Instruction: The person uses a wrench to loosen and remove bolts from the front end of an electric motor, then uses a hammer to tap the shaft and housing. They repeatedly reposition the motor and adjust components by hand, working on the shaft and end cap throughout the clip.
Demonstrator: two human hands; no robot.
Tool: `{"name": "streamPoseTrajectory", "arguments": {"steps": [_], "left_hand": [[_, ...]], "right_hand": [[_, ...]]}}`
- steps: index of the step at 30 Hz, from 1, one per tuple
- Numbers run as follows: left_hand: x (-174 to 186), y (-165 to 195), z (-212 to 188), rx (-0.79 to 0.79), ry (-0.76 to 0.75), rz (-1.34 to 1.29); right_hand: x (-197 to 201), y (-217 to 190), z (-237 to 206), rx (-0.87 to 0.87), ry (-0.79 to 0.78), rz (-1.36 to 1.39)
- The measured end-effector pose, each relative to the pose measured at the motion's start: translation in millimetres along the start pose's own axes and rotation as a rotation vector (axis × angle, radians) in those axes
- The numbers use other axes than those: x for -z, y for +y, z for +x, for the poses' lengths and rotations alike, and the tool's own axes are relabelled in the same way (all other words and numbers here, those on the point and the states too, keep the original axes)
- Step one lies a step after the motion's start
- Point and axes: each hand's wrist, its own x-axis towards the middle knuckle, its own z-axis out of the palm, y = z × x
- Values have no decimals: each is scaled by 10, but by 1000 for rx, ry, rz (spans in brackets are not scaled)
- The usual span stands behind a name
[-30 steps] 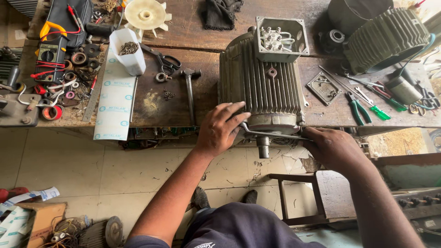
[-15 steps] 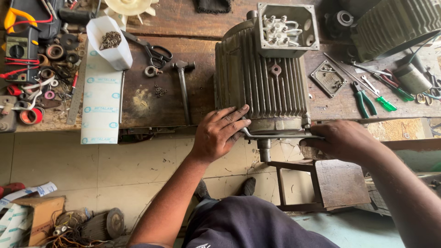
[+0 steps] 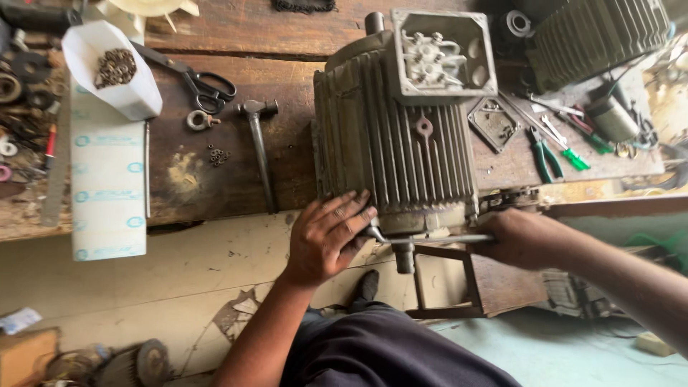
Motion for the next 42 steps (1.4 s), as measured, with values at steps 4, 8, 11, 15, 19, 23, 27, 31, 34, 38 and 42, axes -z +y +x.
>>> {"name": "streamPoseTrajectory", "arguments": {"steps": [4,8,11,15,19,23,27,31,34,38,42], "left_hand": [[-52,-46,-36,30,23,-33],[-60,-71,-66,64,-9,-78],[-62,-66,-79,83,7,-101],[-100,-60,-116,115,15,-143],[-175,-89,-131,66,54,-82],[-92,-43,-101,68,10,-101],[-44,95,16,15,95,-55],[47,203,49,13,56,46],[80,326,-39,57,102,87],[36,454,-297,170,53,-16],[-20,428,-782,324,-101,-252]], "right_hand": [[57,-133,-23,-79,-24,-192],[68,-168,-10,-155,-73,-237],[48,-124,8,-139,-93,-235],[-55,4,54,-124,-75,-150],[-218,154,210,0,-4,-188],[-257,172,206,41,113,-218],[-125,18,124,-142,32,-139],[-44,20,-3,189,230,-108],[-121,103,-85,352,386,-27],[-420,190,-227,388,446,-77],[-1082,84,-187,197,310,18]]}}
